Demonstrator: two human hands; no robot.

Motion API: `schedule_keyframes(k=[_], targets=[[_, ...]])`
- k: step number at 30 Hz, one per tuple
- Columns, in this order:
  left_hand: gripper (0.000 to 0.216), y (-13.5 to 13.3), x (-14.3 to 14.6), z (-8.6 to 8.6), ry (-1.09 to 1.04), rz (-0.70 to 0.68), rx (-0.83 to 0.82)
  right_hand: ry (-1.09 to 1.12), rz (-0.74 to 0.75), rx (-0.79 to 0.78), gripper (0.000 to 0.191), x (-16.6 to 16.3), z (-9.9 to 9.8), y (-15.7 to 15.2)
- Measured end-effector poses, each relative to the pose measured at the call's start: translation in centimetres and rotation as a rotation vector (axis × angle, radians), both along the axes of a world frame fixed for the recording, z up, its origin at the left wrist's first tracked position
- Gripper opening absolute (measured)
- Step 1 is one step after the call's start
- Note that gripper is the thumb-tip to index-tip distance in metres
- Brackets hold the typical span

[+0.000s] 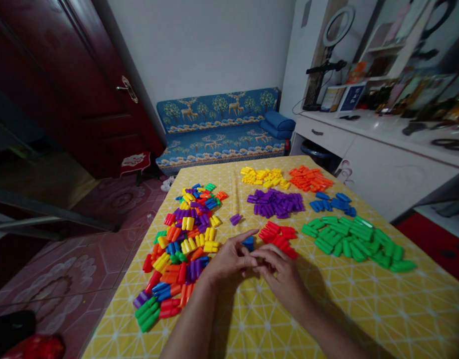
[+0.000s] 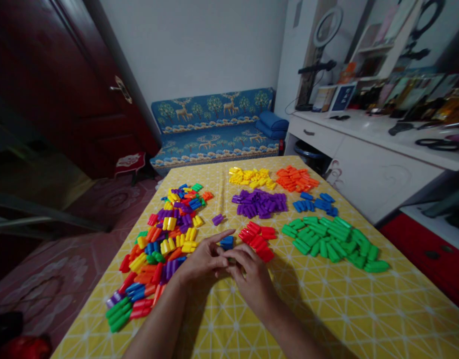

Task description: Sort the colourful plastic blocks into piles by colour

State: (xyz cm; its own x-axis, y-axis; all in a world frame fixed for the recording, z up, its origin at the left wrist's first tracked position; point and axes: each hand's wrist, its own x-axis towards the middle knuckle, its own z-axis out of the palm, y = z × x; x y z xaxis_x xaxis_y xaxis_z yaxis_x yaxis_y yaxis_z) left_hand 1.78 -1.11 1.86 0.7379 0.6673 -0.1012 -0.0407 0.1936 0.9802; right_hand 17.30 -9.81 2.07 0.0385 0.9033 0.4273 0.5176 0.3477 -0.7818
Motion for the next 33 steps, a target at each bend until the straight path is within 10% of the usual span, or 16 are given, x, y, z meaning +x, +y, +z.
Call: schedule_keyframes(k=[8,13,24,33], targets=[[0.031,1.6,-0.2,-0.6,0.289,0.455,0.602,-0.186,-0.387,-0.106,0.026,13.0,-1.6,-1.1],[0.034,1.8,-0.1,-0.4,0.411,0.306,0.946,-0.5,-0.66,-0.108,0.043,17.4,-0.7,-1.7],[0.038,1.9,-0.1,-1.7,0.436,0.349,0.87,-0.285,-0.064,-0.162,0.041,3.0,0.4,2.0],[0.027,1.6,0.1,-1.1,0.478,0.338,0.824,-0.632,-0.062,-0.362,0.066,-1.7,0.8,3.8]])
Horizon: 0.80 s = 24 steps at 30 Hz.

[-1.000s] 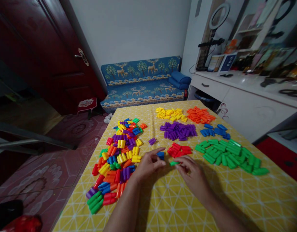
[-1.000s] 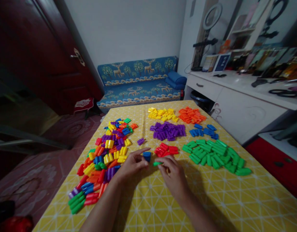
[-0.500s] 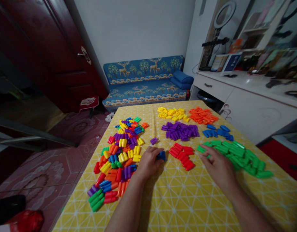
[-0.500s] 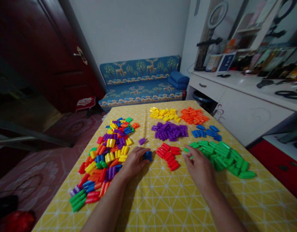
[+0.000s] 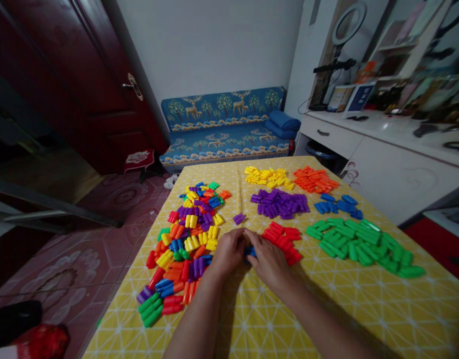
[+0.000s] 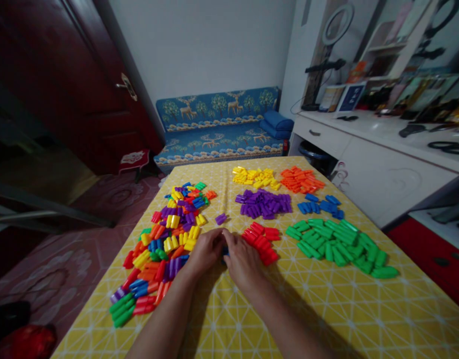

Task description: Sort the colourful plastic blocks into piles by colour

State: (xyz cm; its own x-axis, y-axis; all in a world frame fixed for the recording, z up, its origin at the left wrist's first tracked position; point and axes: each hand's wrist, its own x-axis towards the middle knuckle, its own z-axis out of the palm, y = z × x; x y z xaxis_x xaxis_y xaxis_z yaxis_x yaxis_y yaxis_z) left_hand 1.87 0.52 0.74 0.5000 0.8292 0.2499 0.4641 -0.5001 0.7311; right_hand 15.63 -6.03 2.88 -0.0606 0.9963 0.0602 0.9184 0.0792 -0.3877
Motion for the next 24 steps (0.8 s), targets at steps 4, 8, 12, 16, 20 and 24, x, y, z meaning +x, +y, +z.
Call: schedule_keyframes(k=[4,8,12,16,20,24], targets=[[0.027,0.2,0.0,-0.4,0.031,-0.001,0.046,-0.071,-0.002,-0.02,0.062,-0.4,-0.3,-0.9],[0.035,0.3,-0.1,-1.1,0.003,0.014,0.054,-0.04,0.016,0.036,0.042,1.2,-0.2,-1.7],[0.032,0.3,-0.1,-1.2,0.024,0.007,0.05,0.028,-0.167,0.206,0.036,8.6,1.4,0.5],[0.027,0.3,0.0,-0.9,0.043,-0.013,0.052,-0.054,-0.507,0.294,0.036,20.0,2.8,4.5],[0.026,0.4,0.0,-0.8,0.055,-0.026,0.059,-0.104,-0.688,0.176,0.037,28.2,2.0,6.8],[0.027,0.4,0.0,-0.8,0.058,-0.041,0.053,-0.182,-0.654,0.14,0.041,29.7,0.7,7.2]])
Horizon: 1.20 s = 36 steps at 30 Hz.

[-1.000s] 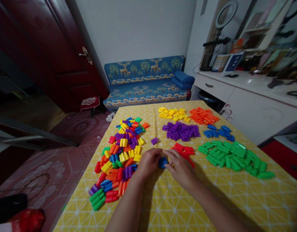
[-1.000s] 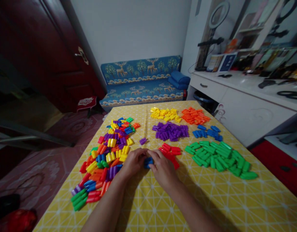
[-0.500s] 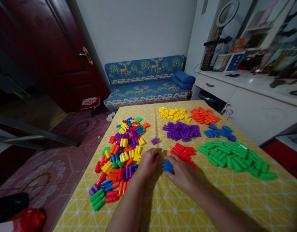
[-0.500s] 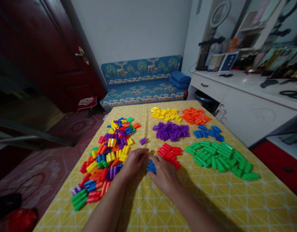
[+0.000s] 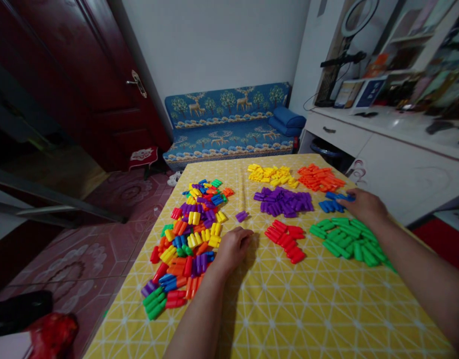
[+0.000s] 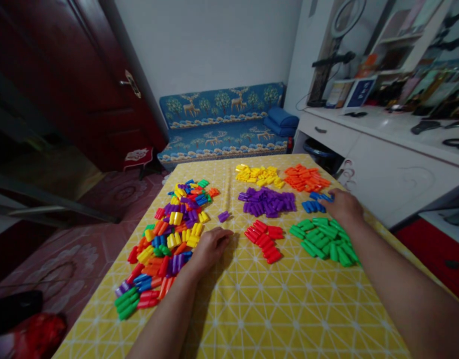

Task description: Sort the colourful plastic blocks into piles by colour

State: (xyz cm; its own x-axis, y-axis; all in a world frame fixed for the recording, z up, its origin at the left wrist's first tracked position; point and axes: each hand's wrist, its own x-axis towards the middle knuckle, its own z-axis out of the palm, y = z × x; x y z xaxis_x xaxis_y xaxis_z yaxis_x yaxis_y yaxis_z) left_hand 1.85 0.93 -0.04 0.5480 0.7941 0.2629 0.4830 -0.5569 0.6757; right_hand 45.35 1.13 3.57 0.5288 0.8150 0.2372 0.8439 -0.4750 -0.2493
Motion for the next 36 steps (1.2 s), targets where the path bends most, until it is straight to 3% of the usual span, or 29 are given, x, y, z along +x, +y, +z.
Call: schedule_keyframes(k=[4,7,9,13,18,25,31,36], targets=[[0.027,-0.1,0.0,0.3,0.009,0.001,0.004,-0.1,0.149,0.174,0.038,-4.4,-0.3,-1.0],[0.026,-0.2,0.0,0.4,0.007,0.0,0.009,-0.055,0.442,0.356,0.031,-10.3,-1.0,-2.9],[0.026,-0.3,0.0,0.5,0.009,-0.001,0.009,-0.012,0.586,0.365,0.028,-14.4,-1.7,-4.6],[0.026,-0.4,0.0,0.5,0.005,0.001,0.002,-0.032,0.675,0.266,0.037,-19.7,-2.6,-6.7],[0.025,-0.4,0.1,0.5,0.005,-0.003,0.013,-0.086,0.683,0.143,0.05,-20.8,-3.5,-6.1],[0.026,-0.3,0.0,0.4,0.018,-0.004,0.015,-0.076,0.65,0.11,0.037,-21.0,-4.4,-5.5],[0.025,-0.4,0.1,0.5,-0.017,-0.003,0.014,-0.118,0.647,0.13,0.037,-22.9,-3.0,-5.7],[0.024,-0.6,0.2,1.1,-0.172,0.119,0.086,0.041,0.8,0.14,0.046,-26.6,-2.2,-3.7]])
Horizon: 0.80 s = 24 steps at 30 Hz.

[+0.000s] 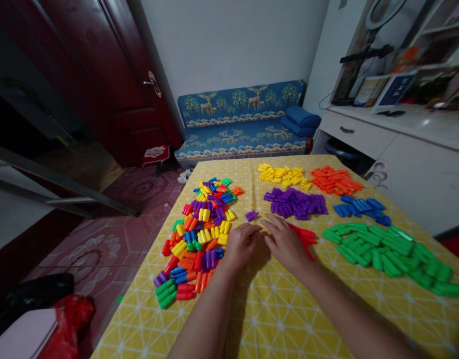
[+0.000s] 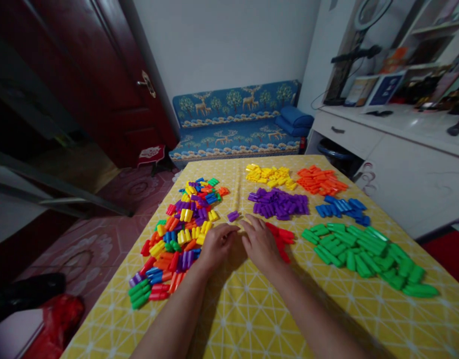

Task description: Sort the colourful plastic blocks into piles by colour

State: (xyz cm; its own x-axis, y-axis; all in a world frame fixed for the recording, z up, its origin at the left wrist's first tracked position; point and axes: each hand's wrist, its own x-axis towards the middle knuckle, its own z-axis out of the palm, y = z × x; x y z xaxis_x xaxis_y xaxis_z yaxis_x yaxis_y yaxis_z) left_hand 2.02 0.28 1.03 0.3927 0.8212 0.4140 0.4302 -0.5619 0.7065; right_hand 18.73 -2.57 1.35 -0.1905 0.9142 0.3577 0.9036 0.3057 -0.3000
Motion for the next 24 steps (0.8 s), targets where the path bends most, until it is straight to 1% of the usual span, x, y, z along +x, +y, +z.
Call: schedule_keyframes(k=[2,3,4,6,7,9,10,12,14,15,17,20,22,24], targets=[[0.024,0.0,-0.1,0.2,-0.077,0.102,0.043,0.027,0.038,-0.033,0.063,-1.3,-0.3,1.5],[0.023,0.0,-0.2,0.3,-0.103,0.143,0.057,0.025,0.054,-0.048,0.068,-1.9,-0.5,2.3],[0.023,0.0,-0.3,0.4,-0.118,0.171,0.066,0.02,0.065,-0.065,0.069,-2.3,-0.7,3.0],[0.021,0.0,-0.3,0.5,-0.127,0.193,0.07,0.029,0.048,-0.116,0.06,-3.1,-1.2,4.1],[0.02,0.0,-0.3,0.6,-0.125,0.193,0.069,0.05,0.014,-0.147,0.054,-3.4,-1.3,4.4],[0.02,0.0,-0.3,0.6,-0.123,0.18,0.068,0.103,-0.064,-0.198,0.045,-3.7,-1.2,4.8],[0.02,0.0,-0.3,0.7,-0.122,0.175,0.066,0.11,-0.072,-0.208,0.043,-3.7,-1.0,4.9],[0.022,0.0,-0.2,0.6,-0.116,0.182,0.059,0.062,-0.013,-0.181,0.041,-3.1,-0.3,5.1],[0.022,0.0,-0.3,0.6,-0.102,0.2,0.053,-0.022,0.032,-0.11,0.04,-1.8,0.6,5.7],[0.022,0.0,-0.3,0.5,-0.096,0.208,0.053,-0.056,0.019,-0.074,0.041,-0.9,1.0,6.1],[0.021,0.1,-0.3,0.4,-0.093,0.206,0.058,-0.103,-0.059,-0.032,0.04,1.1,1.7,7.1],[0.021,0.3,-0.4,0.2,-0.102,0.19,0.061,-0.155,-0.165,-0.028,0.038,3.5,2.2,8.2],[0.02,0.3,-0.4,0.1,-0.103,0.189,0.06,-0.147,-0.201,-0.015,0.037,3.9,2.2,8.0],[0.02,0.3,-0.3,0.1,-0.097,0.193,0.057,-0.087,-0.167,0.017,0.037,2.9,1.8,7.0]])
